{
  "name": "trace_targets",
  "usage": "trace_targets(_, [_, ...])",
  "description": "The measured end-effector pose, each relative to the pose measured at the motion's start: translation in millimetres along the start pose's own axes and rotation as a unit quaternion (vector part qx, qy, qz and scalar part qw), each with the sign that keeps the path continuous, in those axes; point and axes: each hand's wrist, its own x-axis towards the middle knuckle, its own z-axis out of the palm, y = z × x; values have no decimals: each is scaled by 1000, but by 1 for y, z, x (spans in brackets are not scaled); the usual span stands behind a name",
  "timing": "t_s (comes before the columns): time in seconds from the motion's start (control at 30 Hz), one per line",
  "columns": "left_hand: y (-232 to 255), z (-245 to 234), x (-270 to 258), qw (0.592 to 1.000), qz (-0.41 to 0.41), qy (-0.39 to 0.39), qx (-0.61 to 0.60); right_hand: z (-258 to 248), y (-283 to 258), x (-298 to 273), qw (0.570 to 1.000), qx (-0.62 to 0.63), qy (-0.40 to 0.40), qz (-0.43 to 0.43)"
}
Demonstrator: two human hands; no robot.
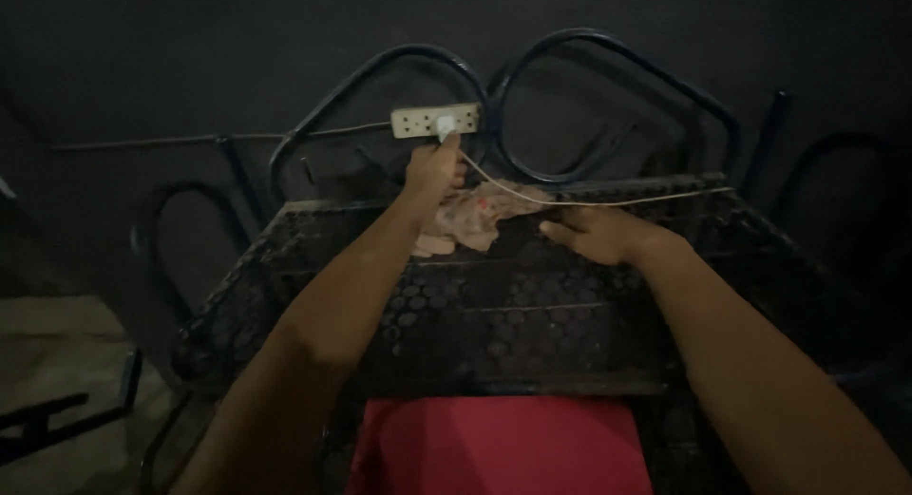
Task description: Cleaning several dumbbells and a shelf with a cloth.
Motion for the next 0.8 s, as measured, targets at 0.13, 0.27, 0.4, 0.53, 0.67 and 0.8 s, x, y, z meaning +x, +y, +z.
trace_targets(0.13, [4, -7, 18, 994, 26, 60, 83, 0, -7, -4, 997, 67, 23, -14])
trace_targets(0.27, [42, -6, -25, 974, -9, 71, 213, -2, -10, -6, 999, 32, 18, 30])
trace_targets(0.4, [8, 6, 15, 969, 99, 110, 196, -6, -17, -12, 996, 57, -7, 61])
trace_targets(0.53, [-1, 11, 32, 954, 172, 132, 207, -6, -14, -10, 996, 63, 1, 66])
trace_targets(0.67, [-3, 9, 29, 940, 202, 146, 234, -1, -5, -2, 998, 58, 24, 26])
trace_targets(0.8, [17, 7, 7, 943, 156, 152, 251, -4, -14, -3, 996, 75, 24, 46])
